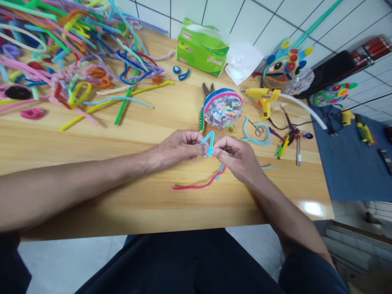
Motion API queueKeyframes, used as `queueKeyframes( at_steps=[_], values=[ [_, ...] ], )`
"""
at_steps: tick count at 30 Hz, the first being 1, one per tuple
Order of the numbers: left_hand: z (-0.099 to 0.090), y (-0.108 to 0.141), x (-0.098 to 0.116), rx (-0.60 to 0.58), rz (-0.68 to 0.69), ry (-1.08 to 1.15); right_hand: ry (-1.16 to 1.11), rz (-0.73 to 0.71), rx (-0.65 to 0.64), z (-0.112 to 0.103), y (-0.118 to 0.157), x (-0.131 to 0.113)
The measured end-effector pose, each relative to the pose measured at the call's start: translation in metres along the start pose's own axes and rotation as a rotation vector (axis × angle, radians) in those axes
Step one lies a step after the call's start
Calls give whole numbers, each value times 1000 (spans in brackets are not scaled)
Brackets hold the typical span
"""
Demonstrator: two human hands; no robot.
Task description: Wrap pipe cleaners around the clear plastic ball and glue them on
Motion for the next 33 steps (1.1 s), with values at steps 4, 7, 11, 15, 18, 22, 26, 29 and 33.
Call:
queueKeyframes(
  at_steps=[4,7,11,15,18,22,26,29,33],
  values=[
    [-1,0,0,-2,-5,5,-16,29,-26,-1,0,-2],
    [0,2,1,4,-14,2,-19,44,-32,-2,1,-4],
    [3,3,1,-4,2,17,-21,53,-50,0,1,-4],
    [6,3,-4,-12,22,28,-31,51,-32,1,0,-3],
    [8,2,-4,-16,40,47,-18,53,11,0,1,-3],
    [7,2,-2,-7,38,47,2,41,46,0,2,-4],
    [5,4,0,-17,23,6,22,28,31,-1,2,-6],
    [5,5,1,-15,49,11,20,28,8,-2,2,-7],
    [9,4,0,-8,79,51,23,29,42,-5,1,-7]
  ],
)
Point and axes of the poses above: each hand's wrist, its own y-axis away from the middle knuckle, its own z-axis out of the palm, x = y × z, the point moved 5 cm from there along -y, towards the middle knuckle, and after that the axes turned 9 degrees about y, right-handed, at the moved point
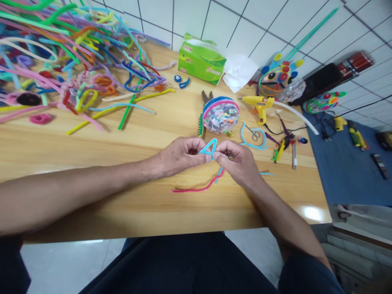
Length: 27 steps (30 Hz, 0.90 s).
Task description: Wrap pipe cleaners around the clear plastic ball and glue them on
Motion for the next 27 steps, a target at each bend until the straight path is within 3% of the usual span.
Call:
queueKeyframes(
  at_steps=[20,24,27],
  values=[
    [-2,3,4,19,39,-135,71,-49,30,0,3,-3],
    [-6,1,5,61,73,-139,66,-45,-32,7,5,-4],
    [-12,2,12,140,172,-184,21,0,-52,8,5,-2]
  ],
)
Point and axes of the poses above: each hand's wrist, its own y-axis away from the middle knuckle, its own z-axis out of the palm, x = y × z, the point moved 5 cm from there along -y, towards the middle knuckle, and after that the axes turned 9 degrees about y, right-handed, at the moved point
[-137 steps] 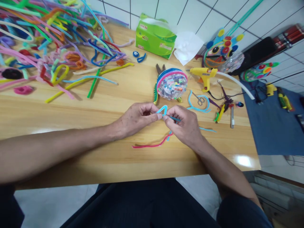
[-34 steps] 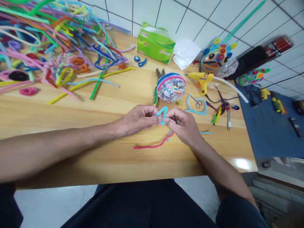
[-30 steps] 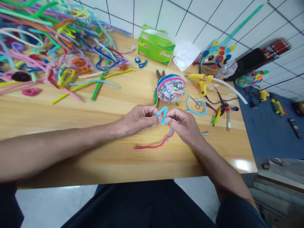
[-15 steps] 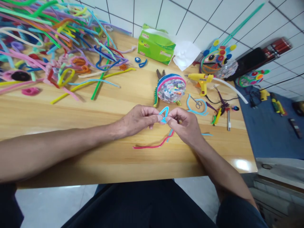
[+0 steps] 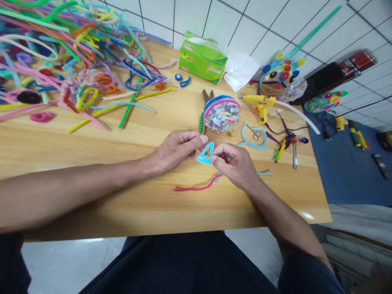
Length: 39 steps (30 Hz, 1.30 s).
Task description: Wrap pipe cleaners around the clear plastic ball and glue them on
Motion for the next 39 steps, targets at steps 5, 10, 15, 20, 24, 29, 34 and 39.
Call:
queueKeyframes(
  at_steps=[5,10,15,20,24,29,34,39],
  values=[
    [1,11,25,73,413,-406,-90,75,21,-6,-4,6],
    [12,14,23,-51,432,-670,-109,82,6,-8,-5,7],
    [11,14,24,-112,573,-793,-81,69,-10,-5,-3,3],
    [5,18,29,-6,764,-792,180,-160,151,-22,4,-9],
    [-8,12,39,173,646,-406,605,-541,700,-58,41,-43],
    [-19,-1,45,271,228,180,748,-771,750,-69,71,-77],
    [-15,-4,57,267,129,379,507,-619,611,-67,33,-85],
    [-2,-10,71,229,82,451,17,-375,402,-66,-20,-73]
  ],
)
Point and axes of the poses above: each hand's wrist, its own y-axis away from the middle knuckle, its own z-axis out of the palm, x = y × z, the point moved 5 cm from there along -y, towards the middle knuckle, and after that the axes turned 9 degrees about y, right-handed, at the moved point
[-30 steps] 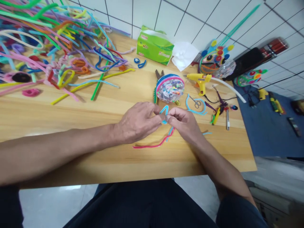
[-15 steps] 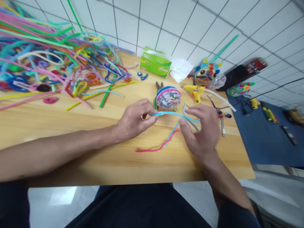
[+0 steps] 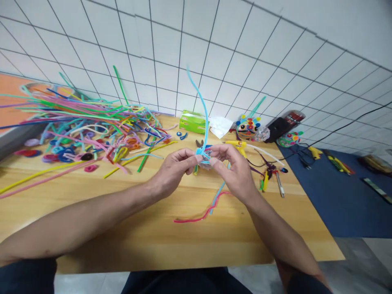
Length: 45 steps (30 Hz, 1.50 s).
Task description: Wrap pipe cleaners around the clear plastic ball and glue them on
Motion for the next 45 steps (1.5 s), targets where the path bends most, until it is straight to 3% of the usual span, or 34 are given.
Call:
queueKeyframes(
  at_steps=[5,10,25,35,45],
  values=[
    [13,-8,0,-22,7,-13,-315,167,-59,7,-14,14],
    [17,-14,-12,-49,-15,-15,-418,232,-138,10,-16,24],
    [14,-31,-5,-219,49,-280,-356,299,-164,13,-14,42],
    [13,-30,-6,-238,40,-269,-356,287,-177,17,-12,42],
    [11,-33,-13,-251,-63,-239,-348,273,-164,18,-10,44]
  ],
)
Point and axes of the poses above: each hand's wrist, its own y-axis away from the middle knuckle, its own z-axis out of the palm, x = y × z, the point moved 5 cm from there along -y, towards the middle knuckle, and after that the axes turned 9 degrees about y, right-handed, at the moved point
